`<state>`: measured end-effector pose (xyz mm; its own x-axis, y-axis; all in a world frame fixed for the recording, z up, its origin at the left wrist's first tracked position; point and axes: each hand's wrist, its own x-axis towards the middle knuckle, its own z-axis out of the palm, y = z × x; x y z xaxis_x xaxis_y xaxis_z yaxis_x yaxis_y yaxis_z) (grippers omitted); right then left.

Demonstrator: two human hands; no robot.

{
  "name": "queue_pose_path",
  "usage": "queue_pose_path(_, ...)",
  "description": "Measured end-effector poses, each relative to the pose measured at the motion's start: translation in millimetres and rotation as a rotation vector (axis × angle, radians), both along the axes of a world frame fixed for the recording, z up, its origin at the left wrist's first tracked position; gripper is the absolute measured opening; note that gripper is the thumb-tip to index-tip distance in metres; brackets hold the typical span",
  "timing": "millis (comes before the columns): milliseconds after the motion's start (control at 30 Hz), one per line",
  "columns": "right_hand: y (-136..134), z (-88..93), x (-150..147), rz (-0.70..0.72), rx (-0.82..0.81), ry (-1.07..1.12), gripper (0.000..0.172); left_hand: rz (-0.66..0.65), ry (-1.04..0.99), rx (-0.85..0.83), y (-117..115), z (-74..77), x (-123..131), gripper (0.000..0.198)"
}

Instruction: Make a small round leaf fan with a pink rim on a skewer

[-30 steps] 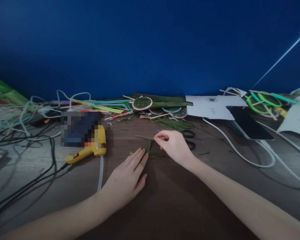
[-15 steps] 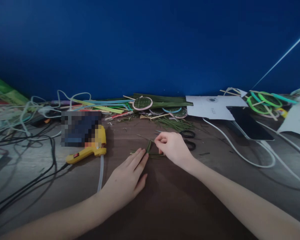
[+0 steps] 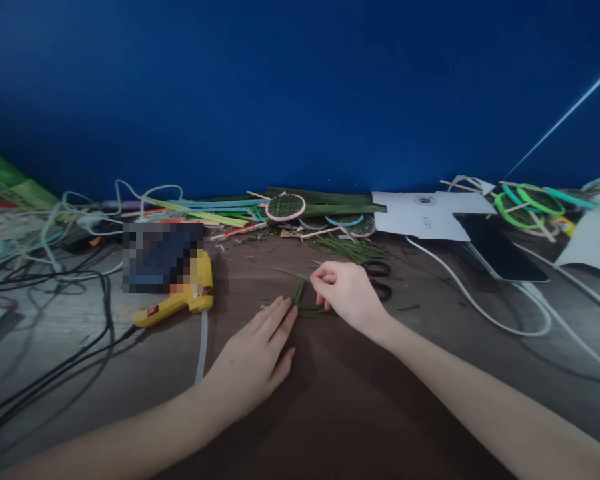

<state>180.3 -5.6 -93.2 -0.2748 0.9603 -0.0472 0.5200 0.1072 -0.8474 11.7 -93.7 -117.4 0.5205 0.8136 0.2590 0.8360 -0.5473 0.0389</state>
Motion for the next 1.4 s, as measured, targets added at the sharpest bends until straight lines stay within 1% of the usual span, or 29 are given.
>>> queue_pose_path(200, -2.2, 2.7, -1.2, 0.009, 0.066, -0.077, 0.012, -0.004, -0.007, -0.014, -0.4, 0.6, 0.1, 0.045)
queue_pose_path(600, -2.5, 0.0, -1.0, 0.028, 0.011, -0.096, 0.012, -0.002, -0.006, 0.006, 0.1, -0.4, -0.5, 0.045)
queue_pose_path(867, -2.8, 7.0, -1.1, 0.021, 0.083, -0.209, 0.013, -0.010, -0.014, 0.009, -0.5, -0.3, -0.9, 0.045)
queue_pose_path(1067, -1.3, 4.2, -0.1, 0.037, 0.087, -0.237, 0.015, -0.008, -0.017, 0.014, -0.2, -2.0, -0.3, 0.044)
queue_pose_path(1400, -2.6, 1.3, 0.6, 0.062, 0.062, -0.188, 0.015, -0.006, -0.017, 0.006, -0.4, -2.0, -1.0, 0.044)
